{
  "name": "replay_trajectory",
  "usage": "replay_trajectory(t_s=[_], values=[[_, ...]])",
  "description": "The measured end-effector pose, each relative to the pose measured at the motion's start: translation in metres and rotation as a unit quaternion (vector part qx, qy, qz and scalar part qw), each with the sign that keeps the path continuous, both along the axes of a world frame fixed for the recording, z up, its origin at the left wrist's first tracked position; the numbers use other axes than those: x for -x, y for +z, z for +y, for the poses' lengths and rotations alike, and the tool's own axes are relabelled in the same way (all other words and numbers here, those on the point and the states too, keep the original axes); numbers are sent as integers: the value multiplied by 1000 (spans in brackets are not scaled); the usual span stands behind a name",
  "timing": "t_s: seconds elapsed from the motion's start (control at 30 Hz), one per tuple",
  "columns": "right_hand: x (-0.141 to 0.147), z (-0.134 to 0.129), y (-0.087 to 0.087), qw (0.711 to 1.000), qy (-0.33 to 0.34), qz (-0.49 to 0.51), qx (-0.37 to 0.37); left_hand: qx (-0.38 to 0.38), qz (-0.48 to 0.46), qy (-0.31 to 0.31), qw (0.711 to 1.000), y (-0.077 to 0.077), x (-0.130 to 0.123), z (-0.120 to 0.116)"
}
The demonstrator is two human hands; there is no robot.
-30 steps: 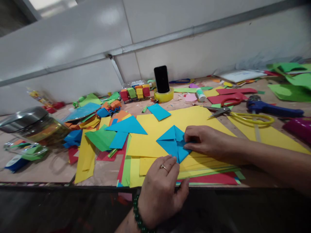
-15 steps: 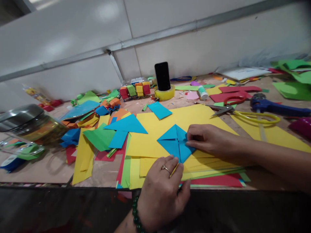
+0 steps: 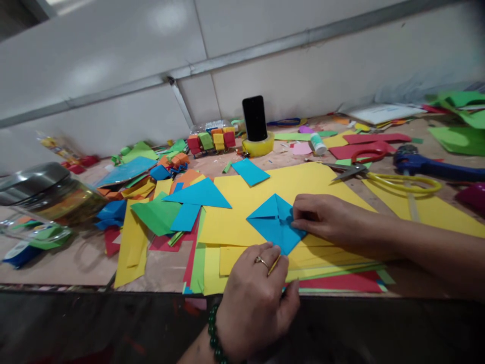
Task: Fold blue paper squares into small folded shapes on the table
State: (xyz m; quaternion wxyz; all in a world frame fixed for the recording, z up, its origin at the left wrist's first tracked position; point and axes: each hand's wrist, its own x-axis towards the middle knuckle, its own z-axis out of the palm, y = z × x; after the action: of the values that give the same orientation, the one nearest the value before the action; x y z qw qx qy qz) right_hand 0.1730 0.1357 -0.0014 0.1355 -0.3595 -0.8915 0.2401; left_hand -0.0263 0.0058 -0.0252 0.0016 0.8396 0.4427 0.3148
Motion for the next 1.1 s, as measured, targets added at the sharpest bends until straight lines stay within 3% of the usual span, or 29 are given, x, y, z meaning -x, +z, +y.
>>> replay_trajectory(t_s=[1.1], values=[[3,0,0,1000,-24,-2,14,38,7,7,999,4,1,-1]])
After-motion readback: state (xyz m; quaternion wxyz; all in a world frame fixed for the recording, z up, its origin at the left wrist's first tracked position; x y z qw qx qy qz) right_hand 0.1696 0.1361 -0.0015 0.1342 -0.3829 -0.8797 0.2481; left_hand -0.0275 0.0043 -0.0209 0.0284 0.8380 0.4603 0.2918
